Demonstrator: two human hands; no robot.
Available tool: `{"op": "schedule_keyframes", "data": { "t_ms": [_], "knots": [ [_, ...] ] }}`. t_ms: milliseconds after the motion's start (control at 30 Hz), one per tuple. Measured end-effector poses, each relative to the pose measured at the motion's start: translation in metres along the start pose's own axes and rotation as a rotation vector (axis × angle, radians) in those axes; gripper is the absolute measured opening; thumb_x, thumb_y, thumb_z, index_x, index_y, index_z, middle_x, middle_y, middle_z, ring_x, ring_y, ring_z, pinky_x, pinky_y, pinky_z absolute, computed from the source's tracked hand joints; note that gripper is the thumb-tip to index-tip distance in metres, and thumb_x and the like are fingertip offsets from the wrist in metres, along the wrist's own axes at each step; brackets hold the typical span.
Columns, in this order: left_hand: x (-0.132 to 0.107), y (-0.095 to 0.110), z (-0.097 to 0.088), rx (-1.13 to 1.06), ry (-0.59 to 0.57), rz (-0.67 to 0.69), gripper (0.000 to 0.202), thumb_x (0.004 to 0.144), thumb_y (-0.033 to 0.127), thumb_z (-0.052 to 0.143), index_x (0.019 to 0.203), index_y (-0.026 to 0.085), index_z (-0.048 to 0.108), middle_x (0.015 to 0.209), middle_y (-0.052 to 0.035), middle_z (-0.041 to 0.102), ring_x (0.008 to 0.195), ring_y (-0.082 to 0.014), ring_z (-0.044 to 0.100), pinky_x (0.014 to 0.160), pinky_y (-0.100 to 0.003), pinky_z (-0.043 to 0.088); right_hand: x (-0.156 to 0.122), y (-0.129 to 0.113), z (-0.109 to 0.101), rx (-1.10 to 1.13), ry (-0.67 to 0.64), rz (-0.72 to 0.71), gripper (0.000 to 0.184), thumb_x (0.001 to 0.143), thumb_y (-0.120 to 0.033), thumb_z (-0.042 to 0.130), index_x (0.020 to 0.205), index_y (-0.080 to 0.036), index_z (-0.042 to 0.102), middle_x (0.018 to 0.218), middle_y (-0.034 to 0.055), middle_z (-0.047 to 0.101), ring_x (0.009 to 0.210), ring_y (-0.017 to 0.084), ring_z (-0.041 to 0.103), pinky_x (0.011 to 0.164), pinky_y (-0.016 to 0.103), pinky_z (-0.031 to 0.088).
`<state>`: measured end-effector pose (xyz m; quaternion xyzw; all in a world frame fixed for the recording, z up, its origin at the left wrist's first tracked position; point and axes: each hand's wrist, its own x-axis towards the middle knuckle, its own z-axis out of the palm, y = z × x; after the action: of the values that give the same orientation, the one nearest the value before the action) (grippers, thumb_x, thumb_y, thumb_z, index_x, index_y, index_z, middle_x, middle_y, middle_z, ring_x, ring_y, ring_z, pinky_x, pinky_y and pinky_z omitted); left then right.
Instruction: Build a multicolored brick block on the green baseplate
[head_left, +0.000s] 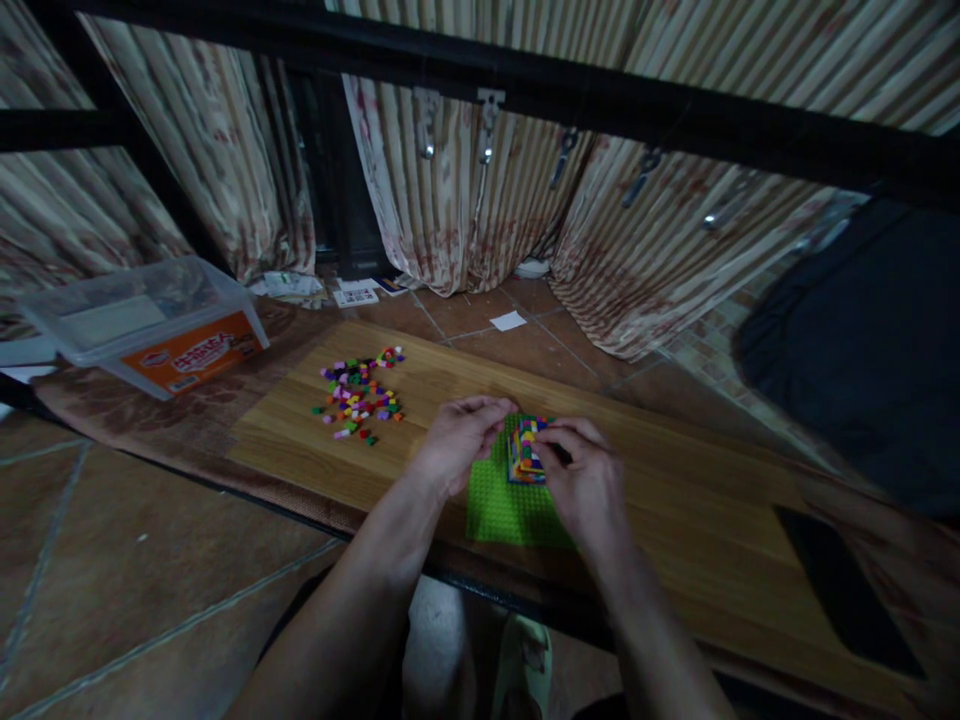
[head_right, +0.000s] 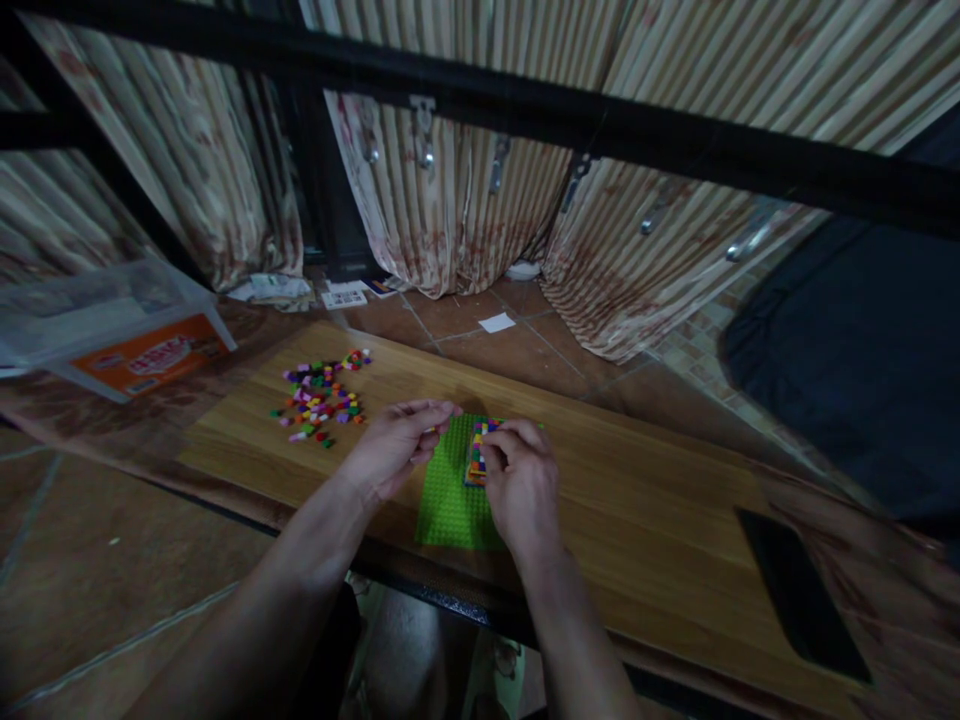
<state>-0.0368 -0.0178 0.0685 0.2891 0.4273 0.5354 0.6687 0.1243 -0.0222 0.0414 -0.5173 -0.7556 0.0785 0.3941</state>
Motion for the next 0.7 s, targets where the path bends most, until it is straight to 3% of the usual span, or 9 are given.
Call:
{"op": "schedule_keyframes", "data": {
  "t_ms": [267,700],
  "knots": [
    [0.0,-0.0006,0.0001,-0.007,-0.003,0.003,0.019,0.067,0.027,0.074,0.072,0.01,0.067,0.056,0.0046,0.046,0.04,-0.0001,0.03,0.037,-0.017,0.014,-0.0025,-0.0009,0.0032,-0.042,0.03,-0.029,0.017,0.082,-0.017,0.058,0.069,-0.023,0.067,0.083,0.0045,0.063,0.082,0.02,0.058,0.076,0.035,0.047],
    [-0.0002,-0.0049,0.0034,0.03,-0.002,-0.014,0.018,0.071,0.028,0.07,0.075,0.01,0.067,0.058,0.005,0.045,0.04,0.0,0.031,0.038,-0.016,0.015,-0.0077,0.005,-0.003,-0.13,-0.043,-0.066,0.016,0.084,-0.019,0.058,0.083,-0.022,0.073,0.094,0.0067,0.064,0.091,0.023,0.055,0.083,0.04,0.046]
  ]
}}
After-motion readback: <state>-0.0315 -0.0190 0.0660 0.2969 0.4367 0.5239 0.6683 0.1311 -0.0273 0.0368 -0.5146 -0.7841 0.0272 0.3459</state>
